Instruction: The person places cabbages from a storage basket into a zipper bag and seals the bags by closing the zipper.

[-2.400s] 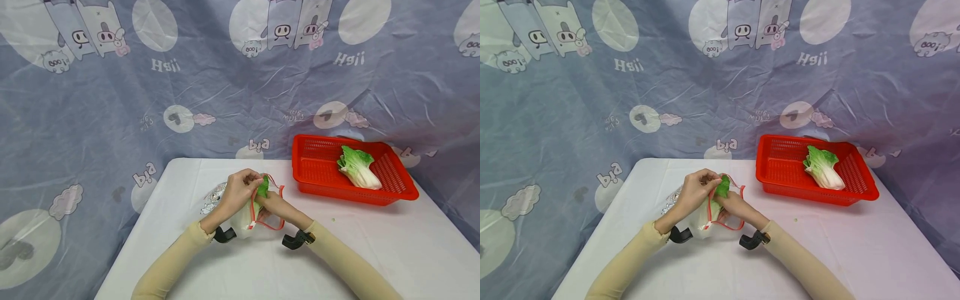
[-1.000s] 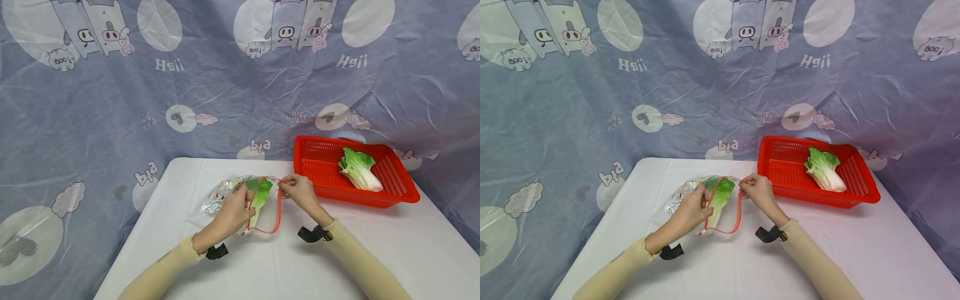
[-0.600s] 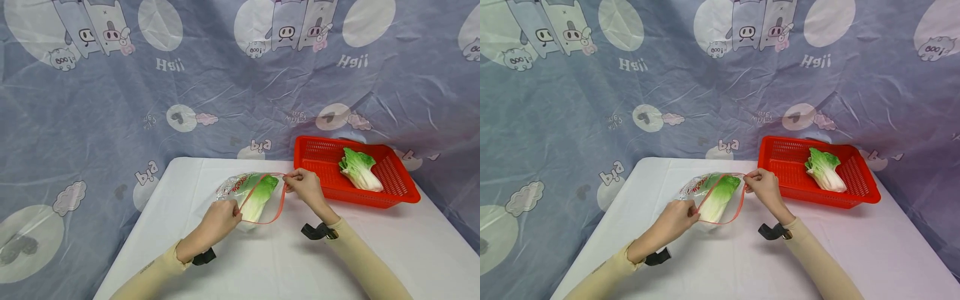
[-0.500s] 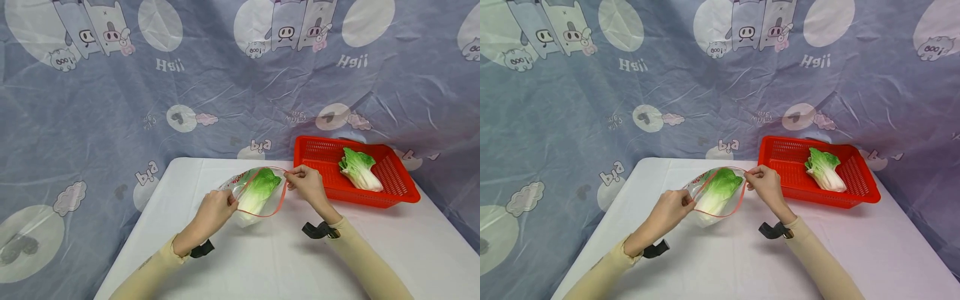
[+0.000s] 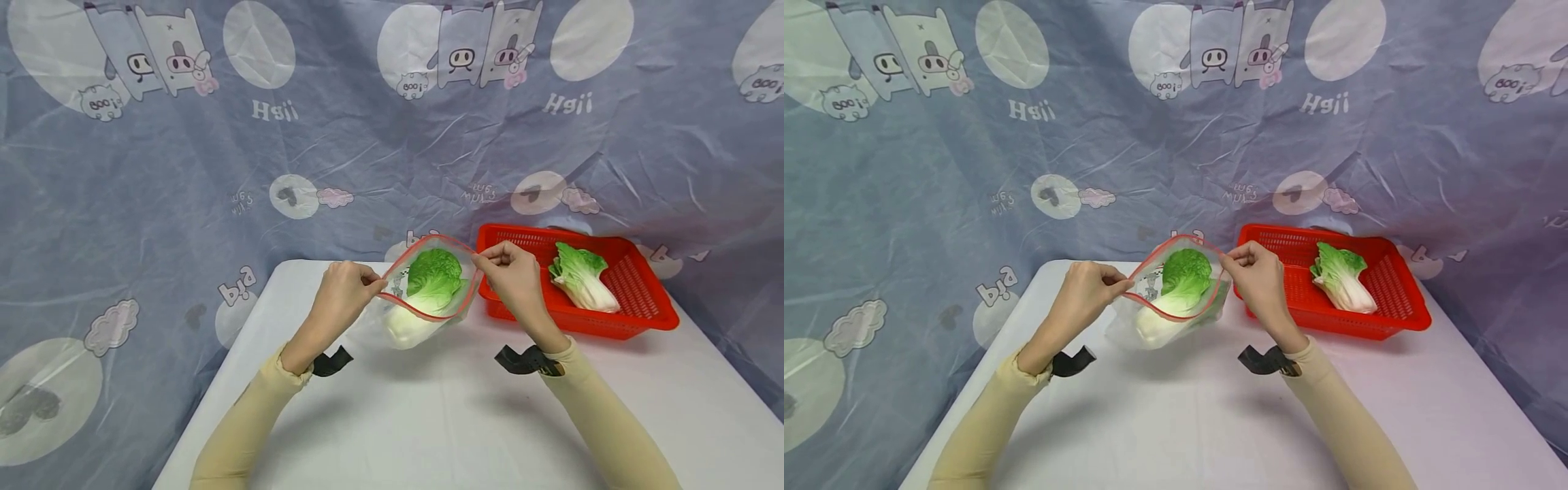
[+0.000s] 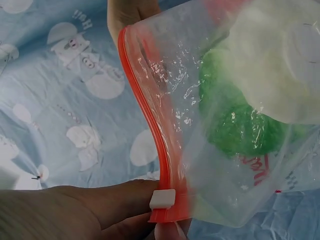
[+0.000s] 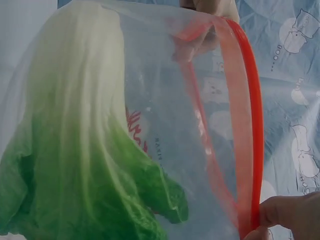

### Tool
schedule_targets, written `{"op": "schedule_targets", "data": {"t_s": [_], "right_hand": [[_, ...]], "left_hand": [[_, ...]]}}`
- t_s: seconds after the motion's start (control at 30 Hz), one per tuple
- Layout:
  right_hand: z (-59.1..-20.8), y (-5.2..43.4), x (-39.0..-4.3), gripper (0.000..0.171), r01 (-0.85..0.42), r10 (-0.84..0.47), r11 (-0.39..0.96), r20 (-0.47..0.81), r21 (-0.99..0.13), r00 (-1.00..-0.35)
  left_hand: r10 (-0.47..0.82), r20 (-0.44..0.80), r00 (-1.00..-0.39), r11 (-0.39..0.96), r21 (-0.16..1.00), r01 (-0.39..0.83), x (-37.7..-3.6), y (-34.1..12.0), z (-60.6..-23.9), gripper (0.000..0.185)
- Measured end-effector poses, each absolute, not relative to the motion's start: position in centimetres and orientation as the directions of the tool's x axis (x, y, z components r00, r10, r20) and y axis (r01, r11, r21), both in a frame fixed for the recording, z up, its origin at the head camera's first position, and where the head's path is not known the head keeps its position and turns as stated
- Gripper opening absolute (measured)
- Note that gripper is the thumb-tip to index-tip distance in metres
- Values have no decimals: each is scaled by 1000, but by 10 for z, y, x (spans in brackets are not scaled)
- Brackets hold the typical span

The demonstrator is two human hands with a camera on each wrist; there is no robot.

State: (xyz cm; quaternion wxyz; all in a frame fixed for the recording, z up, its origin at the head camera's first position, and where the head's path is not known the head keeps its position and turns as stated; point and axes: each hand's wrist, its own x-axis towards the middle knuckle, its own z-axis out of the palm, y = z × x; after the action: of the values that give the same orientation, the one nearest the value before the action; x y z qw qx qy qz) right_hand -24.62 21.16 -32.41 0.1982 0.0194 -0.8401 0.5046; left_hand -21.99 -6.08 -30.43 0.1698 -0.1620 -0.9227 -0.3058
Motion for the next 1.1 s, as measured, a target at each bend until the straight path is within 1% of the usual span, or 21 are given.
{"op": "schedule_targets", "data": {"t_s": [0.27,0.57,0.73,0.87,1.03,1.1], "right_hand": [[-320,209,-249,22,-221,130,536,339,-815,-932],[-315,207,-258,23,-208,137,536,328,-818,-935],[-306,208,-272,24,-183,133,532,295,-827,-946],[-301,209,-286,24,-131,138,532,238,-836,-962],[-306,213,-305,23,-89,132,524,184,-847,-974],[-312,214,-310,24,-92,125,544,189,-834,-974]], "left_hand": [[193,350,-916,704,601,378,-227,-53,-302,9],[170,380,-909,675,627,389,-240,-53,-300,11],[145,351,-925,659,663,355,-259,-63,-293,13],[160,315,-936,643,685,341,-279,-71,-289,12],[174,294,-940,612,716,337,-303,-78,-294,13],[168,288,-943,600,729,330,-309,-80,-298,14]]}}
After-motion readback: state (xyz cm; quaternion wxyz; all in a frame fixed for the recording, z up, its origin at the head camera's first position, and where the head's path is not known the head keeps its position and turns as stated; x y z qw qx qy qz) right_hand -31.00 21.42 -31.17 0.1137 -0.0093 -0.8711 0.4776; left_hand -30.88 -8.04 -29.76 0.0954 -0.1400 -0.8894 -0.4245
